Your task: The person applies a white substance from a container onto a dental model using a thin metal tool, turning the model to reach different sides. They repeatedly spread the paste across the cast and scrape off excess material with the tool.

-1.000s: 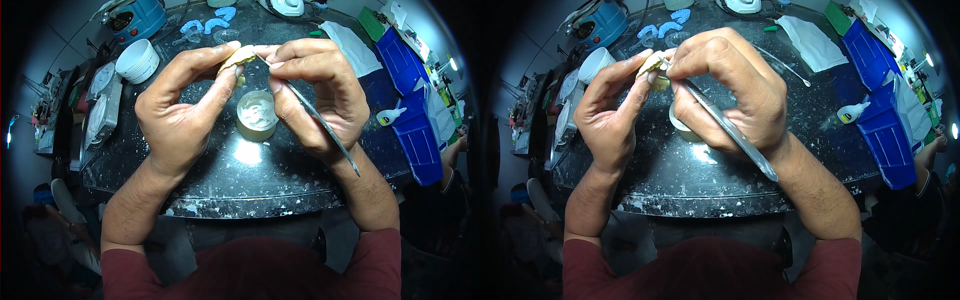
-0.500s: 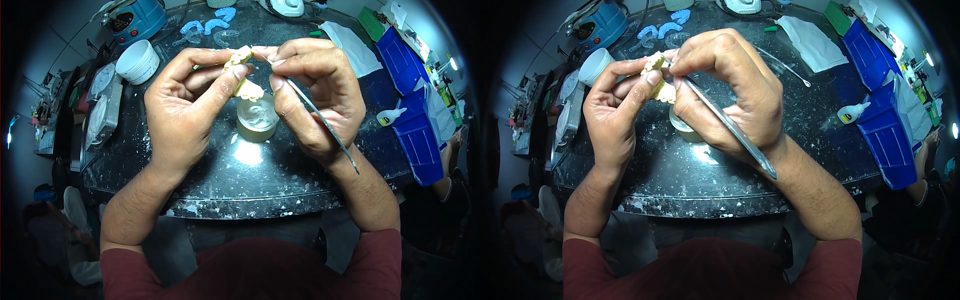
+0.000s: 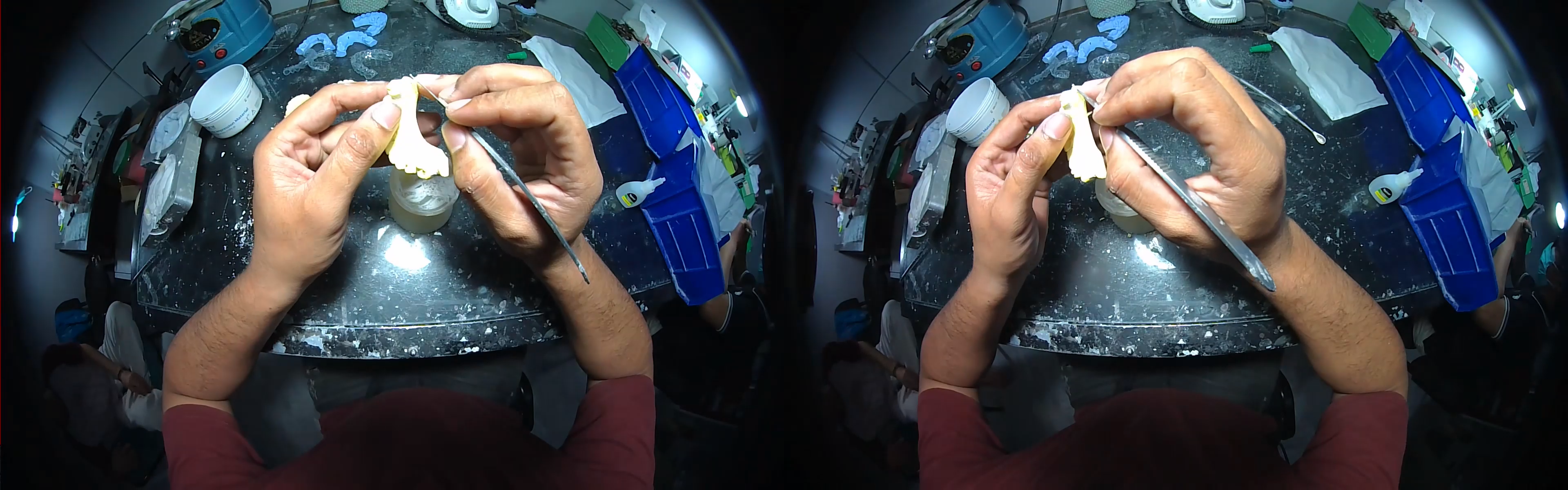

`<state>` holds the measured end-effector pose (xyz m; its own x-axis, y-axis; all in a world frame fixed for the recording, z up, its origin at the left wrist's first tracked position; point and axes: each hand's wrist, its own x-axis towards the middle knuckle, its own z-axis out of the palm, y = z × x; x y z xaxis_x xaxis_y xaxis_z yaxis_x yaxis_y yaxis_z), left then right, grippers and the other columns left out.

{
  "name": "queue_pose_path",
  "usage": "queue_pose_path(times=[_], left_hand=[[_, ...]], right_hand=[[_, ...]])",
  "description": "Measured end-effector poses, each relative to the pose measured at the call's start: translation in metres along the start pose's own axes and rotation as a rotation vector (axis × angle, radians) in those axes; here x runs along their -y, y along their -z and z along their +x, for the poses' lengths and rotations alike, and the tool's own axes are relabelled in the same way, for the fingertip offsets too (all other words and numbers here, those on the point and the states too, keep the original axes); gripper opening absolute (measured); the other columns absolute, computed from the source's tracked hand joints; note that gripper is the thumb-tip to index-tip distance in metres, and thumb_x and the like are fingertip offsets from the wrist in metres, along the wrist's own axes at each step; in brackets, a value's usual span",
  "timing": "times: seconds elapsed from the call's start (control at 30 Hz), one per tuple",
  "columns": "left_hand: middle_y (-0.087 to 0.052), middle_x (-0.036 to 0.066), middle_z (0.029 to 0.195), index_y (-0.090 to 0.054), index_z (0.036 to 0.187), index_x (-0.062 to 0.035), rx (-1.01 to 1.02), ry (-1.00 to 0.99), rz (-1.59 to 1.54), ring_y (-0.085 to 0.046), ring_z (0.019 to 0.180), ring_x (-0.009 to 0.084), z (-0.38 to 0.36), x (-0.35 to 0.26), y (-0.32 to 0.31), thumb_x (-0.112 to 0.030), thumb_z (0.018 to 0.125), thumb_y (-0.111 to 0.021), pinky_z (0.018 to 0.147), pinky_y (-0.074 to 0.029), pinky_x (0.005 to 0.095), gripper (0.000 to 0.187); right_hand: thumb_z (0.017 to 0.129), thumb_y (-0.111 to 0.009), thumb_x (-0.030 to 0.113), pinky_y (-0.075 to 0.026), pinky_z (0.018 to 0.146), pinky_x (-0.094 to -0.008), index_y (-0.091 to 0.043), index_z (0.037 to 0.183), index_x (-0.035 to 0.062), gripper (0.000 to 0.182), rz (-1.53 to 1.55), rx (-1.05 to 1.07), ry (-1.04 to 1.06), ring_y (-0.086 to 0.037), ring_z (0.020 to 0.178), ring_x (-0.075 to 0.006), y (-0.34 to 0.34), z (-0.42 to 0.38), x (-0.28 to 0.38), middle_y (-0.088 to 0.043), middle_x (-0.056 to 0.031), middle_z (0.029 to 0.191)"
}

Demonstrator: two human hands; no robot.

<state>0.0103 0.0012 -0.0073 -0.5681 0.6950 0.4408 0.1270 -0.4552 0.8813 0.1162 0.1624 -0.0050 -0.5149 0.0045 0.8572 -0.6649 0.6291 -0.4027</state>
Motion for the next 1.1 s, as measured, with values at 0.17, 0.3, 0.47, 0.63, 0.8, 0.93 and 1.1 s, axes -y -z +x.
queue_pose_path(times=[0.17,0.3,0.47,0.63,0.8,0.93,1.1], left_hand=[[-0.063,0.015,0.124,-0.058,0.122,0.0037,0.039,0.130,-0.070,-0.063,0.113,0.0215,0.003,-0.005,-0.002,-0.015,0.098,-0.057,0.099,-0.051,0.0370,0.030],[-0.063,0.014,0.123,-0.051,0.130,-0.0005,0.039,0.188,-0.211,-0.064,0.112,0.0219,0.004,-0.003,0.003,-0.015,0.098,-0.057,0.102,-0.050,0.0406,0.035],[-0.065,0.014,0.115,-0.049,0.126,-0.0003,0.006,0.141,-0.259,-0.066,0.107,0.0213,0.001,0.000,-0.001,-0.014,0.098,-0.057,0.100,-0.051,0.0399,0.032],[-0.067,0.019,0.111,-0.043,0.122,-0.0009,0.017,0.083,-0.219,-0.065,0.108,0.0217,-0.002,0.004,0.000,-0.004,0.097,-0.057,0.098,-0.050,0.0366,0.029],[-0.066,0.021,0.113,-0.040,0.123,-0.0008,0.048,0.072,-0.218,-0.064,0.110,0.0222,-0.003,0.002,0.000,-0.001,0.097,-0.055,0.099,-0.049,0.0347,0.030],[-0.066,0.022,0.114,-0.040,0.123,-0.0009,0.061,0.071,-0.223,-0.064,0.111,0.0223,-0.004,0.001,0.001,0.000,0.097,-0.054,0.100,-0.048,0.0338,0.030],[-0.066,0.022,0.114,-0.040,0.123,-0.0013,0.065,0.056,-0.197,-0.064,0.111,0.0222,-0.003,0.001,0.001,0.002,0.096,-0.054,0.101,-0.048,0.0337,0.030]], right_hand=[[0.086,-0.061,-0.012,-0.054,0.094,-0.0380,-0.057,0.106,-0.0043,0.021,0.078,-0.051,-0.033,-0.064,0.104,-0.0246,0.000,0.002,-0.001,-0.058,-0.0162,0.108],[0.086,-0.064,-0.010,-0.049,0.100,-0.0437,-0.059,0.105,-0.0034,0.020,0.031,-0.108,-0.089,-0.065,0.108,-0.0290,0.003,0.003,0.004,-0.062,-0.0154,0.107],[0.081,-0.067,-0.008,-0.026,0.114,-0.0562,-0.063,0.102,0.0023,0.023,-0.141,-0.016,0.051,-0.065,0.111,-0.0350,0.006,0.007,0.004,-0.067,-0.0113,0.099],[0.076,-0.068,-0.008,-0.019,0.116,-0.0592,-0.064,0.100,0.0050,0.027,-0.251,0.053,-0.040,-0.062,0.116,-0.0377,0.000,0.017,0.025,-0.068,-0.0092,0.098],[0.075,-0.069,-0.009,-0.019,0.116,-0.0579,-0.065,0.098,0.0055,0.028,-0.266,0.146,0.130,-0.061,0.118,-0.0373,0.020,0.007,-0.009,-0.069,-0.0091,0.097],[0.074,-0.070,-0.010,-0.019,0.116,-0.0568,-0.066,0.098,0.0059,0.029,-0.269,0.140,0.161,-0.061,0.118,-0.0364,0.013,0.007,-0.002,-0.070,-0.0092,0.097],[0.074,-0.070,-0.010,-0.019,0.116,-0.0559,-0.066,0.098,0.0063,0.029,-0.269,0.150,0.223,-0.061,0.119,-0.0360,0.018,0.005,-0.012,-0.070,-0.0092,0.097]])
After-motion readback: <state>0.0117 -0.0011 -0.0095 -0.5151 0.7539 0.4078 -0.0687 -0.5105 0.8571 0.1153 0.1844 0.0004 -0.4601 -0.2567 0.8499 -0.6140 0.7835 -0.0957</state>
